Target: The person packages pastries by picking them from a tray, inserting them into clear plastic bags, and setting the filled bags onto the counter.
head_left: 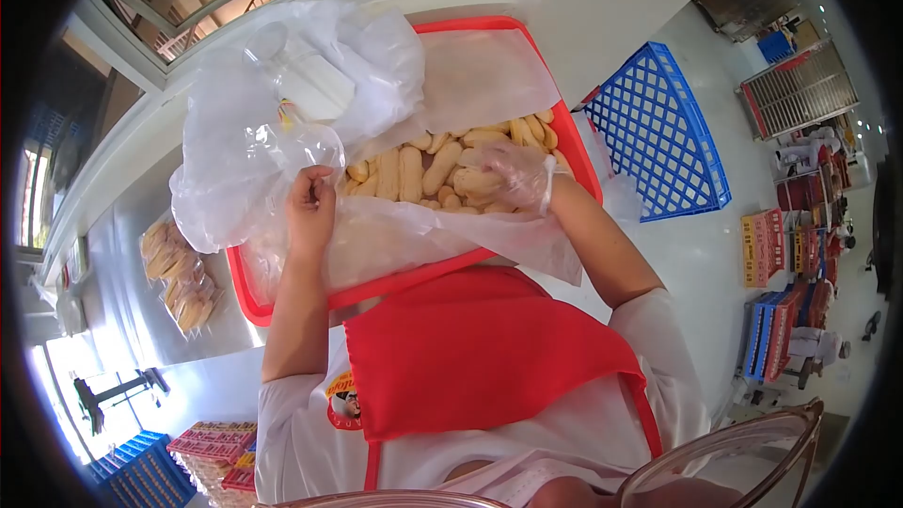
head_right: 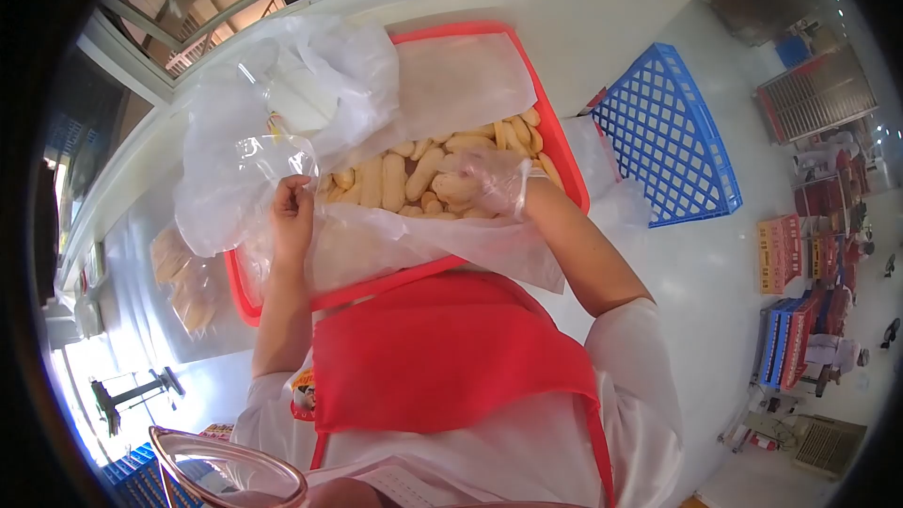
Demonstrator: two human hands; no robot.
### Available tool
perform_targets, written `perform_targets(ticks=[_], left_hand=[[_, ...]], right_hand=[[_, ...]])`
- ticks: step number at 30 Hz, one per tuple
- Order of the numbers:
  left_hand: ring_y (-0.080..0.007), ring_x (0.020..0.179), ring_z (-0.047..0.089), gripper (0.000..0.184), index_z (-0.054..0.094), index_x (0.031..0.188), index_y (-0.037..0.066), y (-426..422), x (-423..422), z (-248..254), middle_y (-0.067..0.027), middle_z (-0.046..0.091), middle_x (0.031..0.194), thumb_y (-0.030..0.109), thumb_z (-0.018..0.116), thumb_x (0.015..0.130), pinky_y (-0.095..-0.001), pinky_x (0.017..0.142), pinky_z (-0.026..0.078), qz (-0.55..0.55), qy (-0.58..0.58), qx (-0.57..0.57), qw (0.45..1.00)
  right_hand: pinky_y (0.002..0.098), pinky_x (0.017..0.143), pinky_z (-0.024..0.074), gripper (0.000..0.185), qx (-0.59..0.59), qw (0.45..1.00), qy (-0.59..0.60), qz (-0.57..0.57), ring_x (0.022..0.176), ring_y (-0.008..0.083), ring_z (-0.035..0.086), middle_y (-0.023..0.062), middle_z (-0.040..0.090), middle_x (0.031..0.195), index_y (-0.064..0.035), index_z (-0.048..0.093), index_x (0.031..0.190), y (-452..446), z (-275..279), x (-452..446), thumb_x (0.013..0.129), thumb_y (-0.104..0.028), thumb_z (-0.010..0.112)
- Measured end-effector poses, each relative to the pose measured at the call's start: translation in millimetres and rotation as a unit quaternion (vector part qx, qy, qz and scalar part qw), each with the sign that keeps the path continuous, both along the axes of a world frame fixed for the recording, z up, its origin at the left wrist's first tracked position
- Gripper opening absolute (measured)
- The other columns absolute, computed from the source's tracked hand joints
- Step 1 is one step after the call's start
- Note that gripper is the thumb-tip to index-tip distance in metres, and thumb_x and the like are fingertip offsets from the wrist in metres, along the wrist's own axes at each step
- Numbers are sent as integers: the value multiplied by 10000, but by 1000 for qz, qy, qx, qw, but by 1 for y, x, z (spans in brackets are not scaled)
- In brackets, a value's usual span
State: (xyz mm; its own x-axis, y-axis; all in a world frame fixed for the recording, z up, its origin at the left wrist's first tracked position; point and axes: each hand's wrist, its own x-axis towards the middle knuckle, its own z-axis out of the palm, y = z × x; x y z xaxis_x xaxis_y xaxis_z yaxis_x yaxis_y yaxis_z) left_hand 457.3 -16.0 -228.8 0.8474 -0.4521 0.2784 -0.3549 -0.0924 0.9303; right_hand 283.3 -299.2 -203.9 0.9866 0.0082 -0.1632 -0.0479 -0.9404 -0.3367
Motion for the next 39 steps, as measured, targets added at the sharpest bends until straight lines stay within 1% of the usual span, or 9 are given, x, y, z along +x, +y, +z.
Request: perform_targets(ticks=[2,5,8,12,20,23,29,37,39], left_hand=[[-44,582,341,212,558,911,32,-2,-3,2,46,357,641,-76,491,741,-179,532,297,-7,6,0,1000],[-45,580,340,209,557,911,31,-5,-4,2,46,352,639,-76,490,745,-179,532,298,-22,14,1,1000],[-44,578,340,206,557,910,32,-5,-2,-1,47,348,634,-75,489,748,-178,533,300,-16,8,9,1000],[-44,573,336,202,559,900,33,-2,-1,-1,47,344,627,-74,490,744,-179,532,305,-7,-4,19,1000],[-44,560,339,192,560,891,33,-4,-2,-1,44,349,608,-67,492,742,-183,523,309,-10,-8,26,1000],[-45,562,349,189,560,897,32,-3,-3,2,42,361,608,-61,496,746,-185,523,312,-2,-8,39,999],[-50,567,363,179,561,903,35,-5,-5,4,41,370,611,-46,504,753,-189,532,317,-2,-19,59,998],[-50,576,346,187,556,903,36,-1,-3,0,42,352,637,-58,498,752,-185,532,304,4,-6,29,1000],[-49,573,338,184,555,902,36,-1,-5,6,43,340,635,-60,500,754,-183,528,297,-1,0,32,999]], right_hand=[[364,806,433,375,-82,990,-103,50,946,303,534,142,537,1037,-74,499,1036,-2,-11,-6,712,-211,631],[337,854,417,455,-23,993,117,-24,998,291,523,132,535,1090,-81,483,1131,9,26,1,720,-221,620],[326,839,428,504,-46,993,105,-14,1010,273,526,106,515,1150,-83,458,1175,-6,19,-5,714,-205,620],[369,764,454,253,-1,1000,-1,24,922,312,556,138,565,979,-58,508,989,-17,0,-12,788,-210,532],[373,749,462,298,-88,996,26,12,926,292,558,119,563,1002,-58,522,981,-17,-5,-13,789,-285,542],[364,741,462,368,-64,998,9,-20,893,298,566,124,576,969,-45,531,954,-11,5,-13,794,-377,533],[391,754,459,475,-82,952,31,-294,843,319,591,180,612,922,-30,615,961,-32,22,19,798,-453,473],[364,738,489,259,-177,931,187,-261,958,267,577,132,578,1082,-84,615,1017,-35,26,35,815,-144,465],[354,759,480,253,-174,941,115,-268,963,275,570,130,570,1097,-79,605,1017,-39,16,31,809,-115,466]])
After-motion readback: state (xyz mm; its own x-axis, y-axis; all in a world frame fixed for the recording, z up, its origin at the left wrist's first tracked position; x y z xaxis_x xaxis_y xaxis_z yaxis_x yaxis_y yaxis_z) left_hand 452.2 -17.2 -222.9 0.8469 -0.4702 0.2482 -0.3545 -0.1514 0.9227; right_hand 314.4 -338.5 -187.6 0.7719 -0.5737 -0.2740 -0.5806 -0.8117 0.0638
